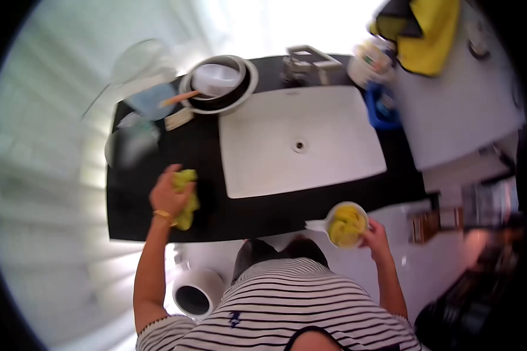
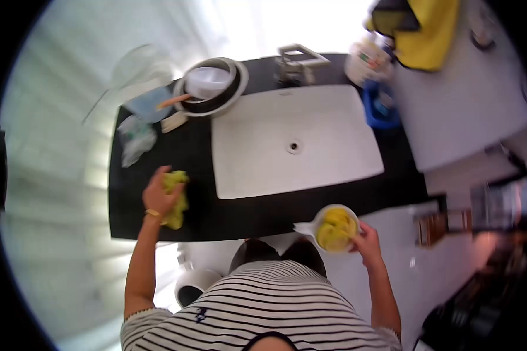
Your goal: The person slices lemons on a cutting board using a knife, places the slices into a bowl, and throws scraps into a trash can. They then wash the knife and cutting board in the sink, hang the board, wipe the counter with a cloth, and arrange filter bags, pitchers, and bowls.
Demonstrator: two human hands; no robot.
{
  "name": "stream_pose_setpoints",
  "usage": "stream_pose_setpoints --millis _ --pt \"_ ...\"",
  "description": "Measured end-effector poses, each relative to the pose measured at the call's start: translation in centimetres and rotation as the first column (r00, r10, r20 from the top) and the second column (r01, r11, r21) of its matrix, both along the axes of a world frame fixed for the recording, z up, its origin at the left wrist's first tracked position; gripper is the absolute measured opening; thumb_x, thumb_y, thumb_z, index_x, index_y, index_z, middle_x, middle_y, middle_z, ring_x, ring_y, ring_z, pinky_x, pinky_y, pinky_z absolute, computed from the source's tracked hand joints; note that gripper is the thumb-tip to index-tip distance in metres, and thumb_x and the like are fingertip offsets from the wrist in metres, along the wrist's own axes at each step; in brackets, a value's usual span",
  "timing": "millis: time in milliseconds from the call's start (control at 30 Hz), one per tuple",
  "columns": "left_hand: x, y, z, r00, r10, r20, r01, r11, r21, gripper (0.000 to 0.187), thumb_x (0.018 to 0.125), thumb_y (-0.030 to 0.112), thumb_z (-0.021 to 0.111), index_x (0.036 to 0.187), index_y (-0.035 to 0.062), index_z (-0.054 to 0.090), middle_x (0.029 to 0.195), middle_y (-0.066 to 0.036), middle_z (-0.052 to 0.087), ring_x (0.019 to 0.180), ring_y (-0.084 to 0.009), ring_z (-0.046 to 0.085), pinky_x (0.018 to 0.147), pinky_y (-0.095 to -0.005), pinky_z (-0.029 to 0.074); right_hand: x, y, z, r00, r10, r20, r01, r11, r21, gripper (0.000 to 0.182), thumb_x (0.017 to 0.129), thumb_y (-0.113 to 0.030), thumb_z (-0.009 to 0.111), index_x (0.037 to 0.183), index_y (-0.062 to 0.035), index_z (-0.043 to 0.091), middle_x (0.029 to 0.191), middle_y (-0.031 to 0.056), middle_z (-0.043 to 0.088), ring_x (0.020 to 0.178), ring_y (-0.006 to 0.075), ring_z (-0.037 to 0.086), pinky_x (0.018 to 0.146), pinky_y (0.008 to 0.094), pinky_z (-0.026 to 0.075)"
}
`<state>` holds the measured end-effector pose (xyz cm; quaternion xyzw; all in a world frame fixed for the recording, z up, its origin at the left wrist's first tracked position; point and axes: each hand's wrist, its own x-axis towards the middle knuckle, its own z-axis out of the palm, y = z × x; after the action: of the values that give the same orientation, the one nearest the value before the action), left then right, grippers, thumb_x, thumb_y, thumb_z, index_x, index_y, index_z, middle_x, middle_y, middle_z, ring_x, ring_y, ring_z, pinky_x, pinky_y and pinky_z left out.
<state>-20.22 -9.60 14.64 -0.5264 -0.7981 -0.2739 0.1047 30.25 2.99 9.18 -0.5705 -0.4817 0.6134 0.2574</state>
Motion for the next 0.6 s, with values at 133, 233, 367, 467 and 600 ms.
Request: stream_pose_setpoints --millis 133,233,367,467,600 --pt "-7.9 0.8 -8.7 0.935 0.153 -0.321 -0.236 0.942 -0.238 0.053 0.081 0.044 0.059 0.120 0.0087 0.054 0.123 -0.021 0.050 0.118 -0.0376 0.044 0.094 -0.0503 0.038 -4.7 0.2 3.4 0.999 -0.031 -0.010 0.030 0.995 -0.099 0.045 0.071 -0.005 0.055 0.117 -0.0007 0.056 0.079 0.0075 0.065 0.056 0.0124 0.062 0.047 0.0214 0.052" --pt "0.0 4.6 -8.6 0.956 -0.127 -0.265 0.094 0.986 -0.135 0.038 0.083 0.032 0.055 0.111 0.0062 0.057 0.115 -0.017 0.054 0.108 -0.0371 0.048 0.094 -0.0505 0.035 -8.4 -0.6 5.3 0.999 -0.044 -0.004 0.043 0.993 -0.113 0.048 0.069 -0.003 0.053 0.116 -0.0001 0.056 0.081 0.0086 0.066 0.058 0.0134 0.064 0.048 0.0216 0.053" --pt "8.8 4.9 -8.0 0.662 -0.729 0.175 0.723 0.683 0.108 0.027 0.067 0.025 0.067 0.089 0.0110 0.060 0.071 -0.010 0.052 0.068 -0.0302 0.055 0.059 -0.0419 0.045 -14.6 -0.2 6.2 0.999 -0.041 0.015 0.042 0.997 -0.059 0.044 0.070 -0.003 0.052 0.113 0.0009 0.058 0.081 0.0091 0.066 0.059 0.0137 0.065 0.047 0.0215 0.052" --pt "5.3 2.1 -5.0 0.698 -0.619 0.360 0.667 0.745 -0.009 0.034 0.067 0.030 0.072 0.093 0.0096 0.062 0.083 -0.011 0.060 0.077 -0.0299 0.060 0.068 -0.0379 0.049 -17.1 0.8 7.1 0.999 0.036 -0.028 -0.037 0.998 -0.044 0.044 0.072 -0.003 0.051 0.114 0.0012 0.057 0.081 0.0084 0.065 0.059 0.0144 0.064 0.047 0.0214 0.053" --pt "-7.1 -2.2 -2.2 0.892 -0.301 0.337 0.377 0.907 -0.186 0.043 0.069 0.035 0.072 0.102 0.0101 0.063 0.096 -0.011 0.064 0.087 -0.0301 0.062 0.075 -0.0372 0.050 -22.1 1.1 7.6 0.997 0.029 -0.065 -0.032 0.999 -0.041 0.047 0.073 -0.003 0.050 0.120 0.0019 0.054 0.077 0.0096 0.064 0.056 0.0161 0.064 0.046 0.0229 0.053"
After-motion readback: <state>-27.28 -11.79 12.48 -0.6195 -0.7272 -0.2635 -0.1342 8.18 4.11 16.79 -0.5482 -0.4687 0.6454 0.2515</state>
